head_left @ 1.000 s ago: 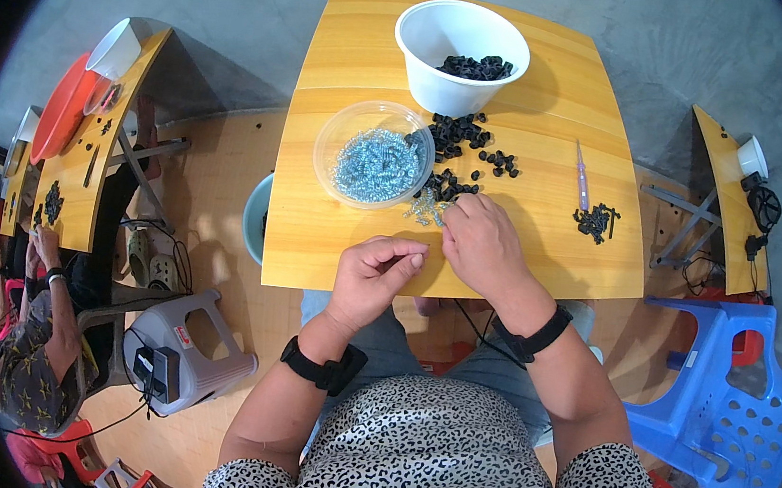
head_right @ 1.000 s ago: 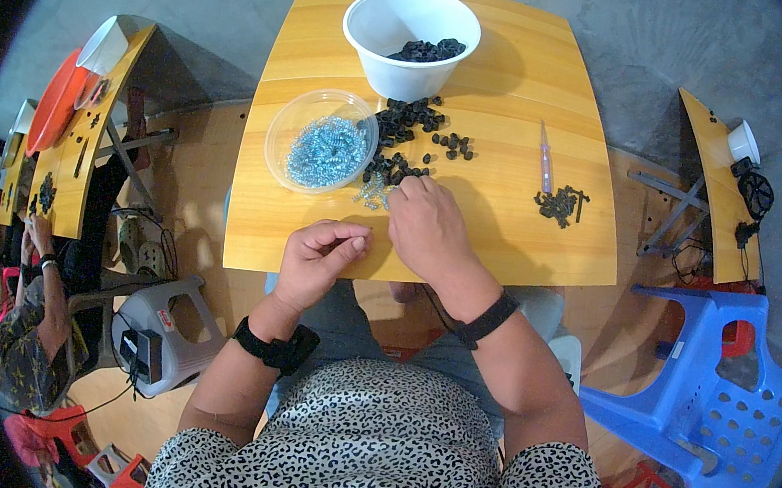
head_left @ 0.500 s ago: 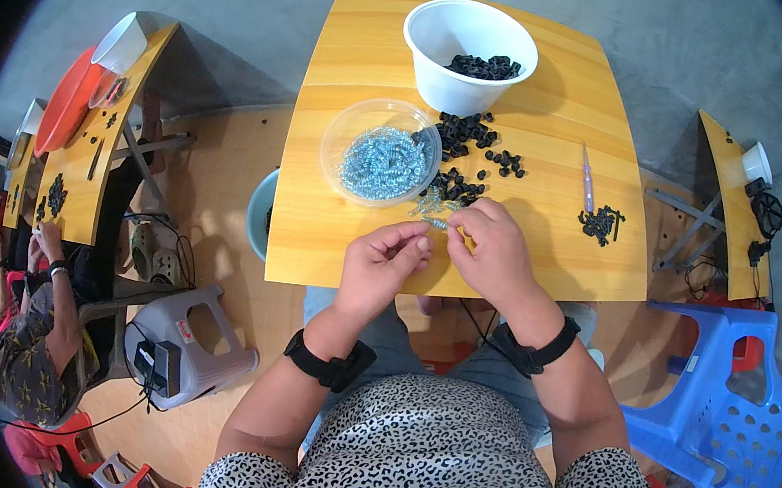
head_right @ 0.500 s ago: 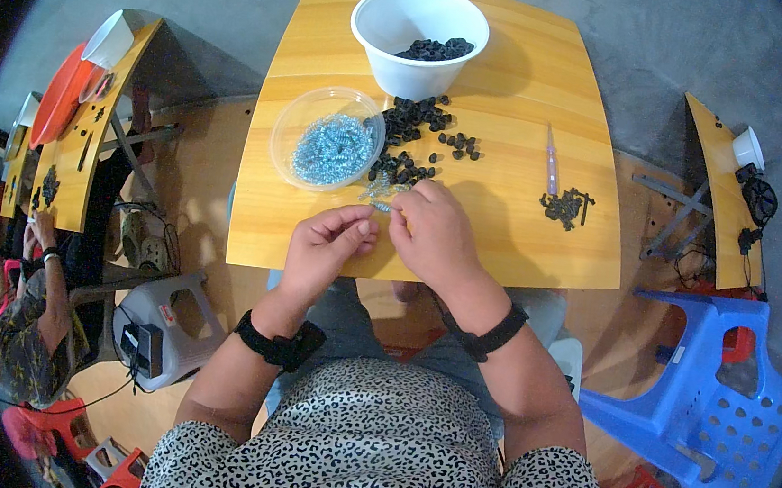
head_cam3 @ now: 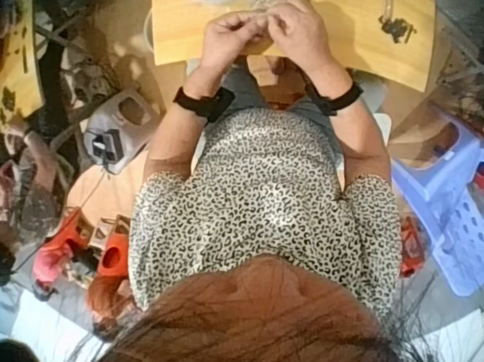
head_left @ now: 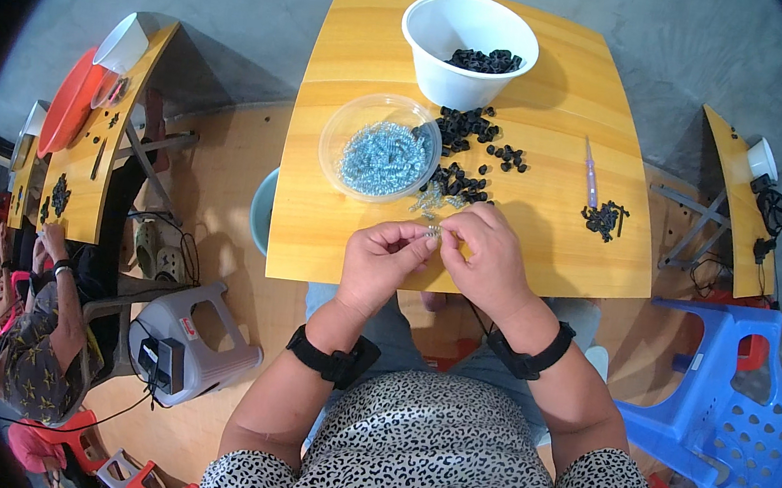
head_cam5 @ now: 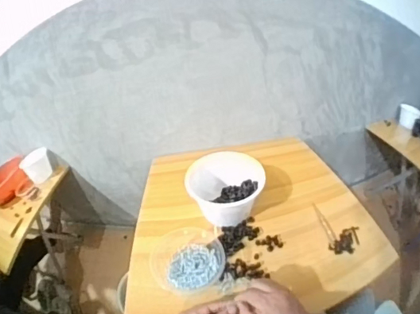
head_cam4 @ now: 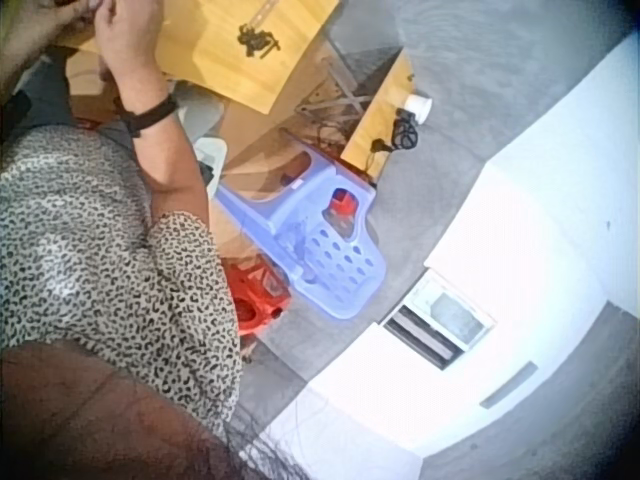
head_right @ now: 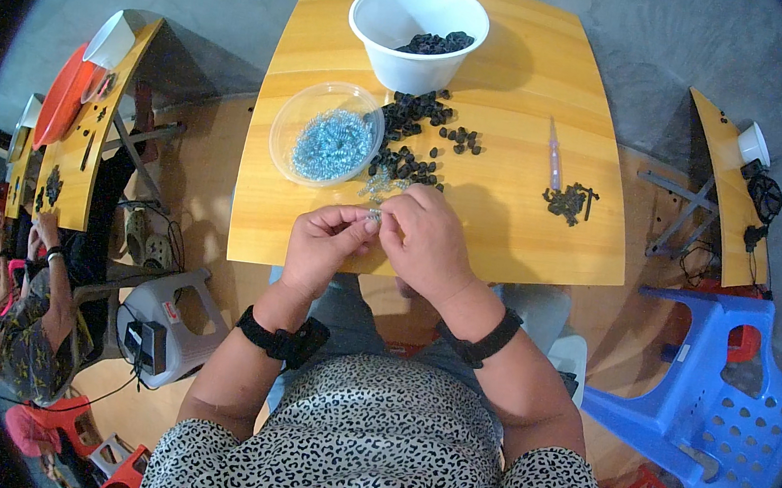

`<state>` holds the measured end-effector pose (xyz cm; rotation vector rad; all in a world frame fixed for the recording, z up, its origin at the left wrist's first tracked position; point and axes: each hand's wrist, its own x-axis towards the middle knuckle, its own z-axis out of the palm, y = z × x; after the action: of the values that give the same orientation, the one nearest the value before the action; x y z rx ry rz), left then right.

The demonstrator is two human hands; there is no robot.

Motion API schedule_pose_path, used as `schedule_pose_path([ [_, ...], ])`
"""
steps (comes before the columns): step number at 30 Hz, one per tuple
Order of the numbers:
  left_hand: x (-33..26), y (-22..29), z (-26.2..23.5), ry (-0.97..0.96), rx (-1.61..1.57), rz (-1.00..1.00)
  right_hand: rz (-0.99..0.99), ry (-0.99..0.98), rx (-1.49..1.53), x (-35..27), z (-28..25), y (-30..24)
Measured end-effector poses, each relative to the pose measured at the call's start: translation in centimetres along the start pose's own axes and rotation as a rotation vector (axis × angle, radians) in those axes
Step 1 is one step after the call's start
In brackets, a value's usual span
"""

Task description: Assembling small black plastic components by hand.

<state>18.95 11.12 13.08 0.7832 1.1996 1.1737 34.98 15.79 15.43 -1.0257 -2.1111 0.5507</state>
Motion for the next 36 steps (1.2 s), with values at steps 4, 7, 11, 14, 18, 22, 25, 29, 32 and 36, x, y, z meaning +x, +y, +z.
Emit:
schedule_pose_path([
  [4,0.0,-0.1,-0.1,0.001,0.033,0.007,-0.021,0.037,-0.062,0.2,-0.2,-0.2],
  [7,0.1,-0.3,-0.1,0.034,-0.010,0.022,-0.028,0.014,-0.114,0.3,-0.2,-0.1],
  [11,0.2,-0.7,0.2,0.057,-0.014,0.046,-0.020,-0.018,-0.165,0.1,-0.3,0.0],
  [14,0.3,-0.5,0.5,0.073,0.038,0.040,-0.020,-0.018,-0.183,0.0,-0.3,0.0],
  [18,0.6,-0.3,1.0,0.168,0.077,-0.005,-0.036,-0.004,-0.216,-0.1,-0.5,0.2],
  [22,0.6,-0.2,1.4,0.206,0.141,0.018,-0.019,-0.008,-0.232,-0.3,-0.9,0.5],
  [25,0.5,-0.2,1.6,0.244,0.137,0.015,-0.018,0.005,-0.228,-0.5,-0.9,0.7],
  [29,0.6,-0.7,1.3,0.255,0.079,0.044,-0.026,0.010,-0.244,-0.5,-1.0,0.9],
  [32,0.5,-0.7,1.2,0.252,0.054,0.047,0.013,0.035,-0.189,-0.6,-1.0,1.1],
  [36,0.3,-0.7,1.0,0.243,0.027,0.036,0.012,0.051,-0.171,-0.8,-1.4,1.1],
])
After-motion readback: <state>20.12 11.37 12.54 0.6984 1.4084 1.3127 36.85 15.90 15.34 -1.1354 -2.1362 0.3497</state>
